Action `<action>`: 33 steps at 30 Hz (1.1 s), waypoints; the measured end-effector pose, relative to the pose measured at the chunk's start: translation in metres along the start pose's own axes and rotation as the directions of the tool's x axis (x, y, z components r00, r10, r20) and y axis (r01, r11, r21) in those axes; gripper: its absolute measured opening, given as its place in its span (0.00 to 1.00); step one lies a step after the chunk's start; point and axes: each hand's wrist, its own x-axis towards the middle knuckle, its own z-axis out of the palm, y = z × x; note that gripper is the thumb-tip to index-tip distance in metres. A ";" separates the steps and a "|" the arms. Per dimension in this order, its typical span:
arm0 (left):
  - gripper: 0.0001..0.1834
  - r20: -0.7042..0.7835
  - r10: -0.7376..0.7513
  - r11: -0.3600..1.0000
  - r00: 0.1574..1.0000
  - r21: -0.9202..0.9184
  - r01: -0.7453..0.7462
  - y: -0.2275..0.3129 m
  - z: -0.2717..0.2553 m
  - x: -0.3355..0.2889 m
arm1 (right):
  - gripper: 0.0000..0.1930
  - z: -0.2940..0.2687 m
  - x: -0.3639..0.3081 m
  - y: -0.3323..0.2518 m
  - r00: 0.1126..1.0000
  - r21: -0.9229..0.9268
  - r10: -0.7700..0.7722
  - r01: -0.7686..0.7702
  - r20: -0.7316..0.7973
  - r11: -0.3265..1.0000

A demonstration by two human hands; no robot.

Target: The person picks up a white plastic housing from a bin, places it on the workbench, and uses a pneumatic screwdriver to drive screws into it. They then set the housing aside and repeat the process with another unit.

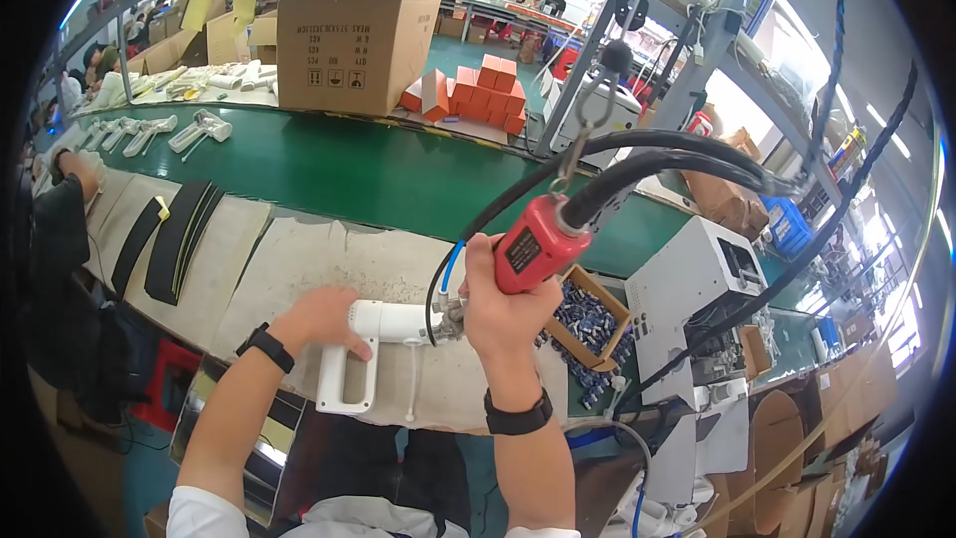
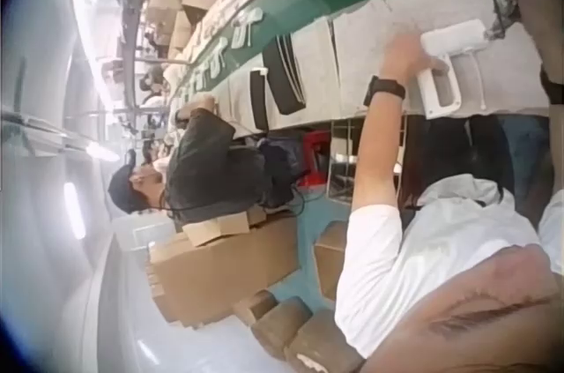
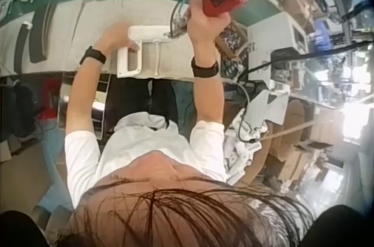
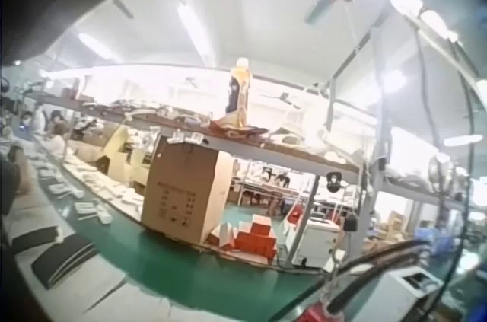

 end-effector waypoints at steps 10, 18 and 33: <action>0.47 -0.011 0.019 1.000 1.000 -0.006 -0.019 -0.006 0.001 -0.001 | 0.05 0.010 -0.003 0.019 0.999 -0.008 0.031 -0.031 0.013 0.999; 0.37 -0.060 0.123 0.972 0.991 -0.192 -0.132 -0.004 0.009 0.007 | 0.06 0.002 -0.002 0.022 0.998 -0.157 -0.049 0.052 0.025 0.986; 0.65 -0.391 0.401 0.626 0.828 -0.543 -0.560 0.067 -0.023 -0.021 | 0.26 -0.016 -0.037 -0.046 0.953 -0.168 0.141 -0.098 0.268 0.981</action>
